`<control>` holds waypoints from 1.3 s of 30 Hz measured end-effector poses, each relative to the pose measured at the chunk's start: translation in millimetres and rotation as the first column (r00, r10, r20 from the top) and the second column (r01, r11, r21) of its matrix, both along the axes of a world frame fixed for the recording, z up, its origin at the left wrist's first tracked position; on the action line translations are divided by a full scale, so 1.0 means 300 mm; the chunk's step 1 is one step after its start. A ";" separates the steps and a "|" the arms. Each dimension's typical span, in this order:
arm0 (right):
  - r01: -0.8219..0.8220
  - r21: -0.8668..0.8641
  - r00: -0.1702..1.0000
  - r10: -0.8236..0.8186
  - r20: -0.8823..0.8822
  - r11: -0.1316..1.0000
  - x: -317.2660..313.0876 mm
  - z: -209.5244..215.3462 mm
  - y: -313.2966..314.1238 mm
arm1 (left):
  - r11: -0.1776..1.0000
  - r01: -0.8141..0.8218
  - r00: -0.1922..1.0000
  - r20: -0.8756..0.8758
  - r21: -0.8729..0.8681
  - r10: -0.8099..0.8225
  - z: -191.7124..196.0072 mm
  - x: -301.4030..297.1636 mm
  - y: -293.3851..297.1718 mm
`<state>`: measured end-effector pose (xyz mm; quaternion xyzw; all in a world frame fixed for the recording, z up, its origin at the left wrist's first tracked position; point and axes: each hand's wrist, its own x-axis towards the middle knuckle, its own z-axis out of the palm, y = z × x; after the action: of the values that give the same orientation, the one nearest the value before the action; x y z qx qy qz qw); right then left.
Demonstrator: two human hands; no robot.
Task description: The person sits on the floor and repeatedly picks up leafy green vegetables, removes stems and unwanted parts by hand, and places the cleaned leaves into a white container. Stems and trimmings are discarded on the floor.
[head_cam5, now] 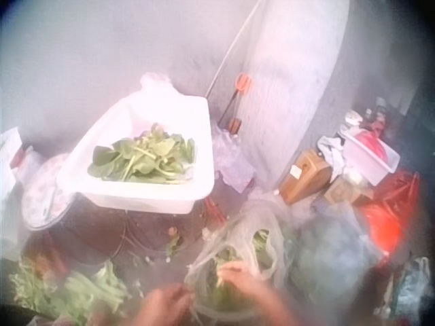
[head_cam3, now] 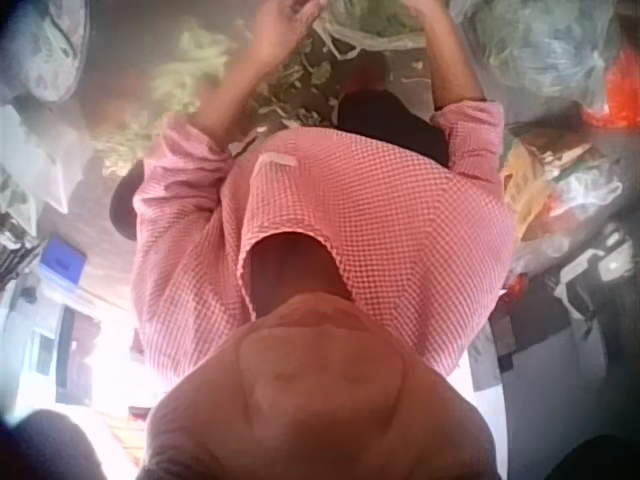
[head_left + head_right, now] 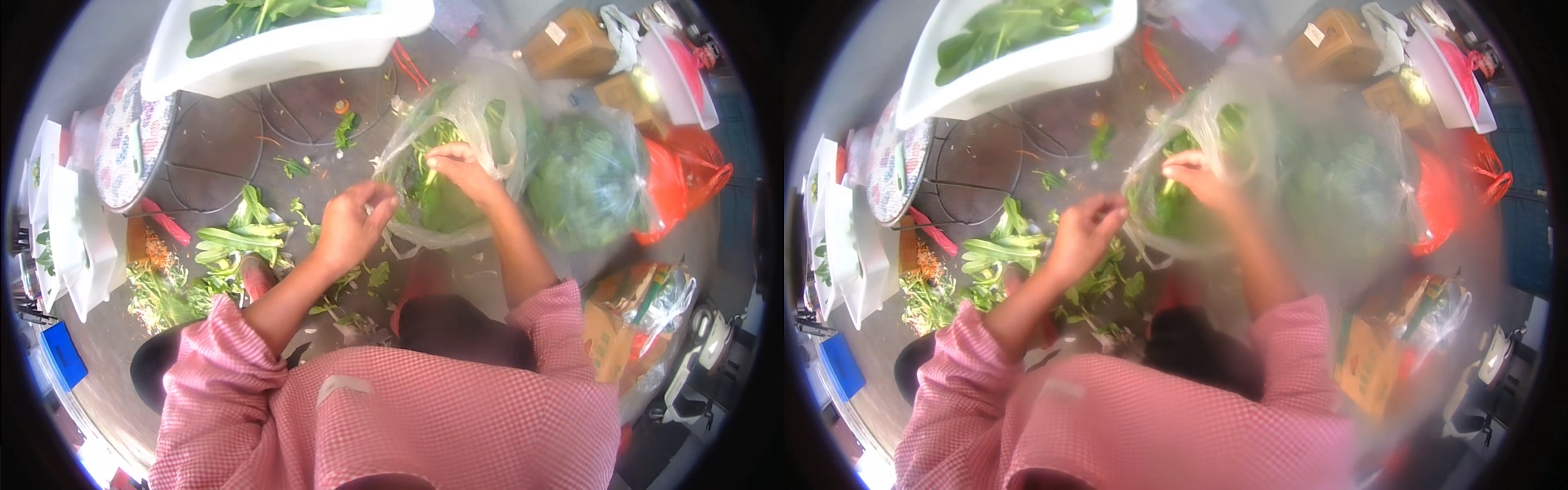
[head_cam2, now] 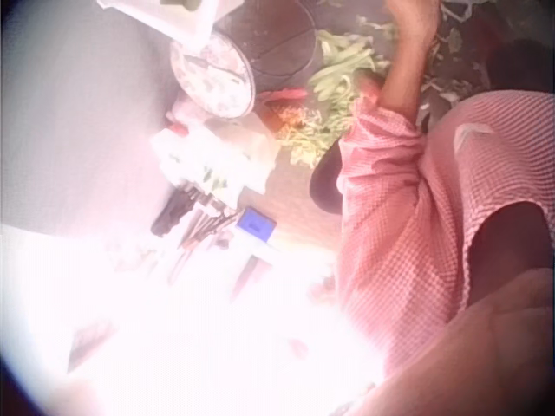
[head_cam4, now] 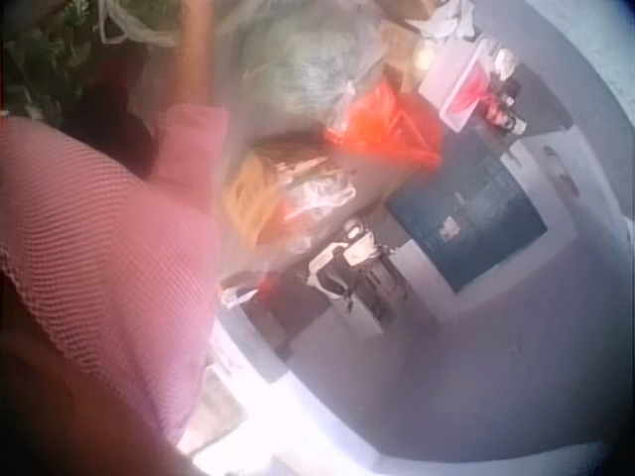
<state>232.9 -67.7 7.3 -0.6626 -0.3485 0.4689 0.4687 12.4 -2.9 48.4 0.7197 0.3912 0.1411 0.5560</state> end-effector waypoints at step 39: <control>-0.175 0.066 0.985 0.174 0.010 0.982 -0.180 0.006 -0.137 | 0.786 0.590 0.769 -0.170 -0.183 -0.616 -0.020 0.022 0.085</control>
<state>178.9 -108.7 9.2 -0.6145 -0.4216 0.4949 0.4468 18.8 22.7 42.3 0.7838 0.2060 -0.1493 0.5665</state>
